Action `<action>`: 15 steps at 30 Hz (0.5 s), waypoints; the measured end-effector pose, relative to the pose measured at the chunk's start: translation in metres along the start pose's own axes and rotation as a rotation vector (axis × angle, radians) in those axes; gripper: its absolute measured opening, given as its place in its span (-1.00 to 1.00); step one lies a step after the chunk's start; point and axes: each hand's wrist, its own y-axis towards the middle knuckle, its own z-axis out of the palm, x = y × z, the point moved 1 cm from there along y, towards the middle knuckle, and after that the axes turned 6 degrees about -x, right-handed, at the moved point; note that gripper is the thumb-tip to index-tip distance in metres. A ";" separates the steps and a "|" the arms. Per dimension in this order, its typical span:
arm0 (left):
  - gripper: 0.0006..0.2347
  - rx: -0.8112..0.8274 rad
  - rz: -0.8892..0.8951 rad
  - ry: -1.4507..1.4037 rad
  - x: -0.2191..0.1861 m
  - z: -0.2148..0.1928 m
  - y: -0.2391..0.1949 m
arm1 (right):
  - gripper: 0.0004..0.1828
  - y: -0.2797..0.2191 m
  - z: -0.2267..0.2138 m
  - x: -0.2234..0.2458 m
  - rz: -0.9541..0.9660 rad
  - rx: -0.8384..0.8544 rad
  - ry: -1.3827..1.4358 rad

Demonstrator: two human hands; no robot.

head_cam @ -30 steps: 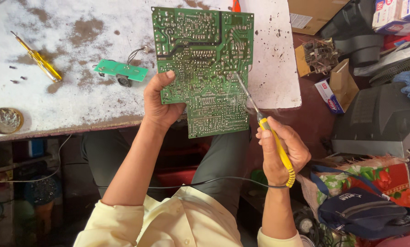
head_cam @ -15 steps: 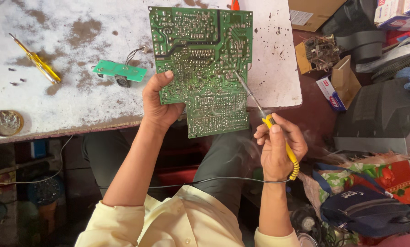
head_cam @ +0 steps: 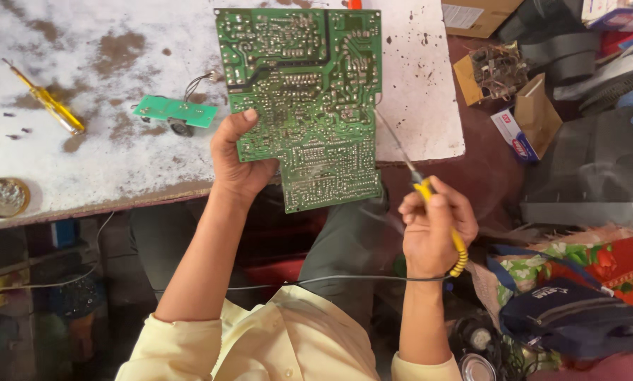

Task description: The person uses a soldering iron to work on the solder joints of a large green circuit board, then switches to a smaller green circuit board and continues soldering. The person holds the boards by hand while applying the soldering iron to various points on the back of the boards.

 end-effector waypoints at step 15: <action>-0.58 0.024 0.058 -0.010 0.000 0.004 -0.001 | -0.71 0.028 -0.086 -0.059 0.391 -0.244 0.563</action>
